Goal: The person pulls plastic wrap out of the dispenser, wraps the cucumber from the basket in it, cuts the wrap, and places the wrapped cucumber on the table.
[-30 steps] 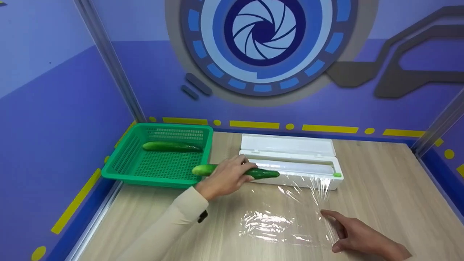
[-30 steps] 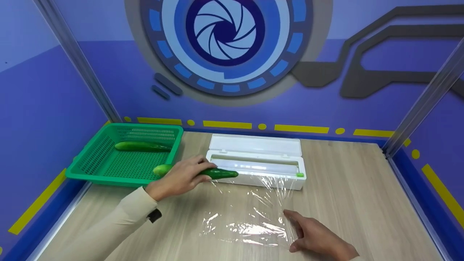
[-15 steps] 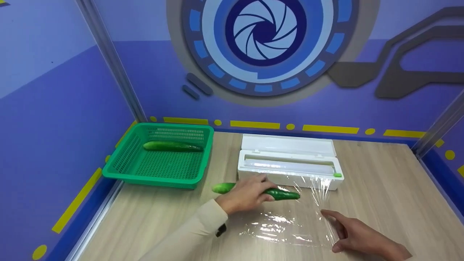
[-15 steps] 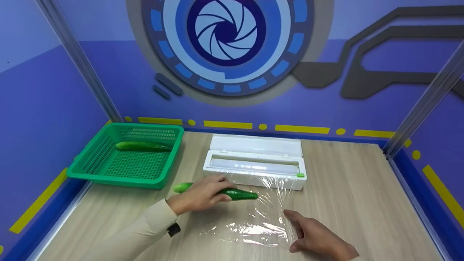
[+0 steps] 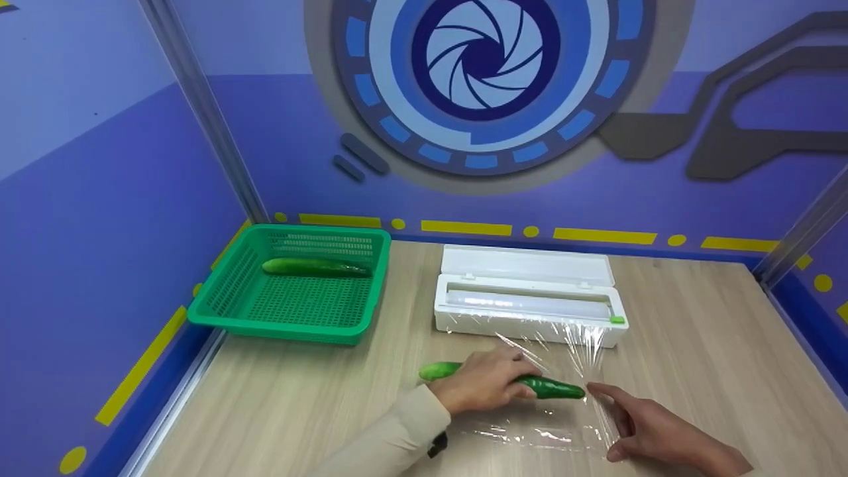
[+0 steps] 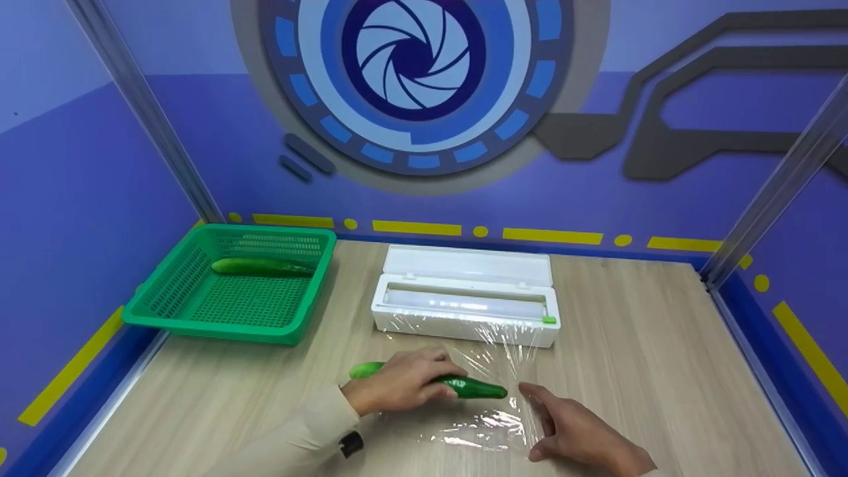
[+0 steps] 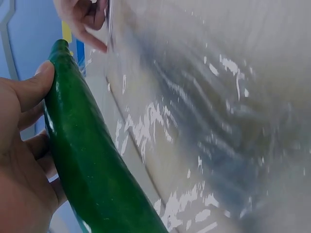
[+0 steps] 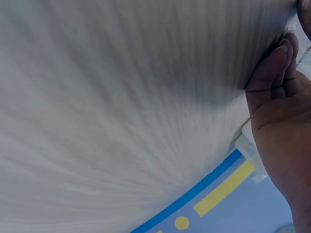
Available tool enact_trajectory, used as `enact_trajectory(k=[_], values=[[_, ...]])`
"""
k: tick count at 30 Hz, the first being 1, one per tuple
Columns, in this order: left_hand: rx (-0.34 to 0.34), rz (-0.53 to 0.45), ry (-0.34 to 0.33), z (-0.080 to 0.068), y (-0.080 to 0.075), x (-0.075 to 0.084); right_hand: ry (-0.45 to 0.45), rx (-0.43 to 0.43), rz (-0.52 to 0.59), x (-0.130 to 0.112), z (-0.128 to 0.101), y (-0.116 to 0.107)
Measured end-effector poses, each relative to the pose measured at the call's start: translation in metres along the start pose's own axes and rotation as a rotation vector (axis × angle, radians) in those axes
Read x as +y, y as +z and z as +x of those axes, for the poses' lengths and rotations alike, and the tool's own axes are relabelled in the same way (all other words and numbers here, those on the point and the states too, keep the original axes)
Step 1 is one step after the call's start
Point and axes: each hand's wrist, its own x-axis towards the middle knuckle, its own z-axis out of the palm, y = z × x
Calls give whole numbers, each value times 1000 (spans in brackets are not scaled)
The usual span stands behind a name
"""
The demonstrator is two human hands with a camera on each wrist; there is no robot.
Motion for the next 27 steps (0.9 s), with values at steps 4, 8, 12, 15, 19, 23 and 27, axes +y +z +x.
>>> enact_trajectory(k=[4,8,12,15,19,23,27], values=[[18,60,36,5,10,6,25,-13,5,-2,1,-1],[3,76,60,10,18,13,26,-18,-2,-2,1,-2],[-15,110,75,14,25,19,10,-18,-7,-2,2,-1],[-9,124,75,17,29,24,-11,-8,-16,-2,2,0],[23,110,81,22,35,30,-16,-9,-7,-2,2,0],[59,119,82,27,43,32,0,-21,11,-3,1,-1],[70,120,54,30,52,32,-11,-16,6,-1,1,0]])
